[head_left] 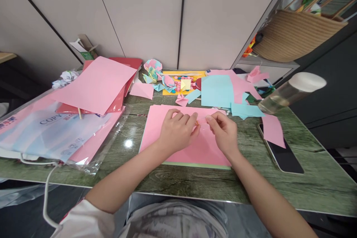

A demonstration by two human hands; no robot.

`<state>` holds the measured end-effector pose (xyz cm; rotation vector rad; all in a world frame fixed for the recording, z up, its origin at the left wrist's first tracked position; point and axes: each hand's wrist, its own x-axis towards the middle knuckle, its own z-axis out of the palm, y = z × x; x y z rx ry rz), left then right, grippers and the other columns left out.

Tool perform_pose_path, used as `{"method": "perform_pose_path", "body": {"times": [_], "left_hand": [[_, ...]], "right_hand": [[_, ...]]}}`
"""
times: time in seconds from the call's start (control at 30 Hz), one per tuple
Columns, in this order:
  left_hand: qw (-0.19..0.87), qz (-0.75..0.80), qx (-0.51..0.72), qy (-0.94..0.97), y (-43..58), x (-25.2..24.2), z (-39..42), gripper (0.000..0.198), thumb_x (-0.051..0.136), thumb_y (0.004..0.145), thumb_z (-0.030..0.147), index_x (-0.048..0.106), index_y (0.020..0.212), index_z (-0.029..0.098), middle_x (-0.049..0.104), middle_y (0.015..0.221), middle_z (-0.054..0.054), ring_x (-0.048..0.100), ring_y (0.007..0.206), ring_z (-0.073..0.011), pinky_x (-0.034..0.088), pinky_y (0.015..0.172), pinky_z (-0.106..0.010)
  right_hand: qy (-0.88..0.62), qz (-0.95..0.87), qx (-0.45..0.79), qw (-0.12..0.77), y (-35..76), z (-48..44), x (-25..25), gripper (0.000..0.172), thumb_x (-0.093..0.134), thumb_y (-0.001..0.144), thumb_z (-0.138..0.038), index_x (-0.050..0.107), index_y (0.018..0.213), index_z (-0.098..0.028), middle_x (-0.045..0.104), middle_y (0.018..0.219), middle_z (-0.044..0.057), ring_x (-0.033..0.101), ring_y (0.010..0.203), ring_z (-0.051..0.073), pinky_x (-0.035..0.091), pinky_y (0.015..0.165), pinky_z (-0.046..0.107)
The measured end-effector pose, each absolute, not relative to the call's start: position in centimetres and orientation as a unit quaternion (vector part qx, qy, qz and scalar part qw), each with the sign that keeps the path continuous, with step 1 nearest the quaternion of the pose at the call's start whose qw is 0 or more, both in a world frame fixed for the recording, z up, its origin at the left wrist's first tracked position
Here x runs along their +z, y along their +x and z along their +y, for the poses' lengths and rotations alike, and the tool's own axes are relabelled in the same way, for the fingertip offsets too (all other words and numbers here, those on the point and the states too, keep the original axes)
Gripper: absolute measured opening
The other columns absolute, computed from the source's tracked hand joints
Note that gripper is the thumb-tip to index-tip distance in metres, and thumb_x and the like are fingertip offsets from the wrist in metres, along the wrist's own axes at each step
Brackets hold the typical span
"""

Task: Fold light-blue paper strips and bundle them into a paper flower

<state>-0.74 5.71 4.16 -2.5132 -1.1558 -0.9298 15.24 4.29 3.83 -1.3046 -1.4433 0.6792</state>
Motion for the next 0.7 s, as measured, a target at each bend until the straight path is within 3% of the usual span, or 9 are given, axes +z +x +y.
{"method": "perform_pose_path", "body": {"times": [0.07, 0.23, 0.7], "left_hand": [[0.114, -0.388, -0.314, -0.859, -0.6, 4.1, 5.7, 0.032, 0.044, 0.081, 0.032, 0.055, 0.108, 0.019, 0.065, 0.073, -0.005, 0.058, 0.071, -0.0178, 0.036, 0.080, -0.038], [0.112, -0.370, -0.334, -0.860, -0.8, 4.0, 5.7, 0.018, 0.044, 0.082, 0.028, 0.060, 0.089, 0.021, 0.065, 0.069, -0.002, 0.058, 0.067, -0.0143, 0.035, 0.080, -0.035], [0.089, -0.378, -0.356, -0.850, -1.3, 4.4, 5.8, 0.015, 0.047, 0.079, 0.027, 0.061, 0.080, 0.021, 0.064, 0.064, 0.000, 0.058, 0.066, -0.0135, 0.033, 0.084, -0.037]], "right_hand": [[-0.546, -0.606, 0.277, 0.508, 15.1, 4.2, 3.7, 0.025, 0.050, 0.079, -0.034, 0.048, 0.060, -0.018, 0.039, 0.052, -0.005, 0.034, 0.050, 0.009, 0.029, 0.048, 0.023], [-0.542, -0.592, 0.311, 0.508, 15.0, 4.2, 3.8, 0.026, 0.051, 0.079, -0.034, 0.047, 0.058, -0.018, 0.038, 0.051, -0.005, 0.033, 0.048, 0.008, 0.028, 0.047, 0.022], [-0.538, -0.562, 0.300, 0.551, 16.3, 4.5, 4.5, 0.028, 0.054, 0.078, -0.034, 0.046, 0.056, -0.017, 0.035, 0.048, -0.006, 0.031, 0.047, 0.007, 0.025, 0.046, 0.022]]}}
